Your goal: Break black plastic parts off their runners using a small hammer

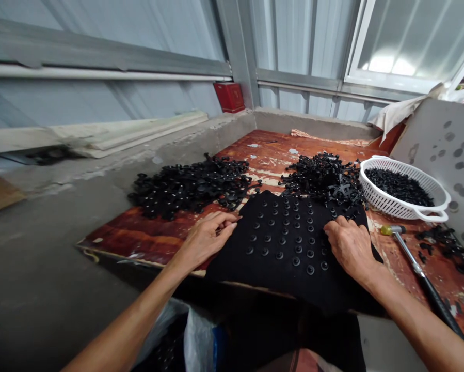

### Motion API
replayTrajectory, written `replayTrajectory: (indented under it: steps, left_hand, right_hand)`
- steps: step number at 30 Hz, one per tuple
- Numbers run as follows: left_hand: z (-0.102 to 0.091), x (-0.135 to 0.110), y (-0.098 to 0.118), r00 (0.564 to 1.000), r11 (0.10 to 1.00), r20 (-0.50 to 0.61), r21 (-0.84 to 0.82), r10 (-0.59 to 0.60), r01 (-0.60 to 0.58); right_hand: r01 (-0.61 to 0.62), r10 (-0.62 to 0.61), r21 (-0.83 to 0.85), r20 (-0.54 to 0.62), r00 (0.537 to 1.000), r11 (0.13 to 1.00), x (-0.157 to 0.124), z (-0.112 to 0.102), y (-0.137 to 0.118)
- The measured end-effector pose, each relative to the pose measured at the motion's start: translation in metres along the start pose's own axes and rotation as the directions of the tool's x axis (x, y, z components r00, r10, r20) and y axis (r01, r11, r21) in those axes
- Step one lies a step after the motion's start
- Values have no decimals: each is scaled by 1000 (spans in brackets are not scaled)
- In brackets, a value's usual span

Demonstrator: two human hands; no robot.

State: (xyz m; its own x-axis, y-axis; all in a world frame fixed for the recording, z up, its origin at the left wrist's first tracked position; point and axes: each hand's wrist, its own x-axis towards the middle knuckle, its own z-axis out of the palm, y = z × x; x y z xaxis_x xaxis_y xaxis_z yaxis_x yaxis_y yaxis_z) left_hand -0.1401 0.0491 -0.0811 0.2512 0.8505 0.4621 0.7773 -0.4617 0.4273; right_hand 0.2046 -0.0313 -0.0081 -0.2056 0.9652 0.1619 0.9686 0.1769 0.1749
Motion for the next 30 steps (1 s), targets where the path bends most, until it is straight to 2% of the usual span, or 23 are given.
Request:
replayTrajectory:
  steps: [5,13,18,25,30]
  left_hand:
    - [-1,0,2,1000,1000,-5,-7,-4,4]
    - [-4,0,7,1000,999,15,-30,-20,20]
    - [-4,0,5,1000,1000,10,-14,-23,23]
    - [-3,1,5,1000,1000,-11,-11,-14,14]
    - [-3,0,4,1000,1000,-12,-26,6,-6]
  right_hand:
    - [-5,4,26,21,1000,1000,7,0,-2]
    - [-84,84,-2,-52,995,996,9,5,4]
    - [-60,59,-15,-40,997,998,12,9,8]
    - [14,-14,2,-40,999,1000,23,2,4]
    - [-24,24,9,-80,997,1000,25,9,15]
